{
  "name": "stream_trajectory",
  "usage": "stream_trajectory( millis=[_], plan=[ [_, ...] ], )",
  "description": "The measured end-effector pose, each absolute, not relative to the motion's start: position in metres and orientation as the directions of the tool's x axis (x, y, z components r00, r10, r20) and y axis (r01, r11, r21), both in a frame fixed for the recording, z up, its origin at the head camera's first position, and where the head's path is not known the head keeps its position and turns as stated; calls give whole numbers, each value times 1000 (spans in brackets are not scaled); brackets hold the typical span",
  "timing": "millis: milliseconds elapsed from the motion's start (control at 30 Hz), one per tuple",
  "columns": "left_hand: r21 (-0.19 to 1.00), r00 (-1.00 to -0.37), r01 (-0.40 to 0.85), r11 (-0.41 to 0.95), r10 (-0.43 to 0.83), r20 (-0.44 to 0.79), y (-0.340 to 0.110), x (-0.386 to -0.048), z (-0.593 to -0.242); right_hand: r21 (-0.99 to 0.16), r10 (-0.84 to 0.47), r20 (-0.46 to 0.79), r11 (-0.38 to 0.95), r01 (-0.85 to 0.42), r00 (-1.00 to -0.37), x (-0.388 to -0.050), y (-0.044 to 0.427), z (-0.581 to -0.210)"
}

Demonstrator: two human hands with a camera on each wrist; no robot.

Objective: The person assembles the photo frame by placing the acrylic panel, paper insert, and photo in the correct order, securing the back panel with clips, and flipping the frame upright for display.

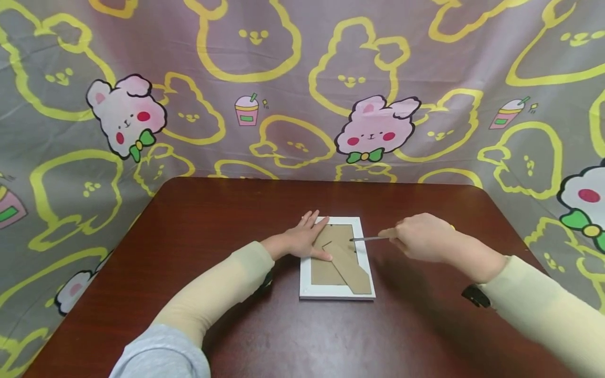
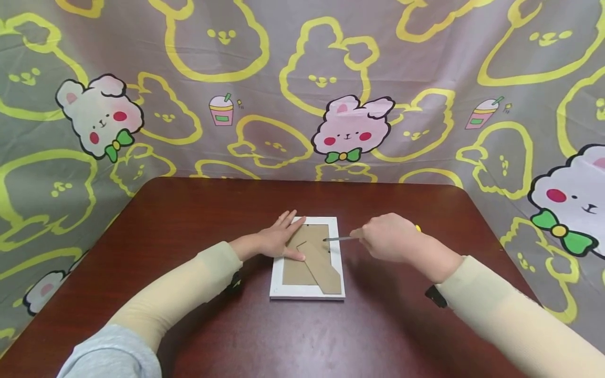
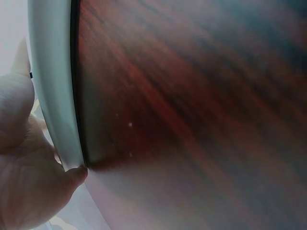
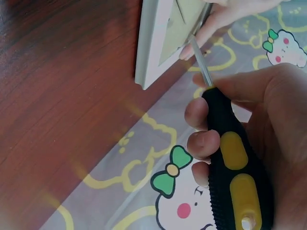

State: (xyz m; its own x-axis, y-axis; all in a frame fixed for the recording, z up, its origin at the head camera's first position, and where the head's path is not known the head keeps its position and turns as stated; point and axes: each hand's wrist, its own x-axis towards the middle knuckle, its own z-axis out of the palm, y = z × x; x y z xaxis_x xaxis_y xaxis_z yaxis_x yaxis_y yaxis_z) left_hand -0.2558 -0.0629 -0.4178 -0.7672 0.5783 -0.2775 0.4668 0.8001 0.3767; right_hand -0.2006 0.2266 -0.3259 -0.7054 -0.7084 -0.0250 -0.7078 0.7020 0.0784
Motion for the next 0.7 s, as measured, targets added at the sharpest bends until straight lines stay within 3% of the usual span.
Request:
stream_trajectory(
  millis=[133,367,700],
  plan=[
    [385,-767,462,799,578,-277,-63,-256,-418,70,-709,53,705,-706,-703,-198,231,-328],
    [379,-770,470,797,580,-265,-63,-257,-419,-61,-665,36,744,-666,-746,-183,239,-340],
    [386,-773,462,799,576,-265,-62,-256,-420,-98,-774,47,625,-774,-631,-152,236,-362]
  ],
)
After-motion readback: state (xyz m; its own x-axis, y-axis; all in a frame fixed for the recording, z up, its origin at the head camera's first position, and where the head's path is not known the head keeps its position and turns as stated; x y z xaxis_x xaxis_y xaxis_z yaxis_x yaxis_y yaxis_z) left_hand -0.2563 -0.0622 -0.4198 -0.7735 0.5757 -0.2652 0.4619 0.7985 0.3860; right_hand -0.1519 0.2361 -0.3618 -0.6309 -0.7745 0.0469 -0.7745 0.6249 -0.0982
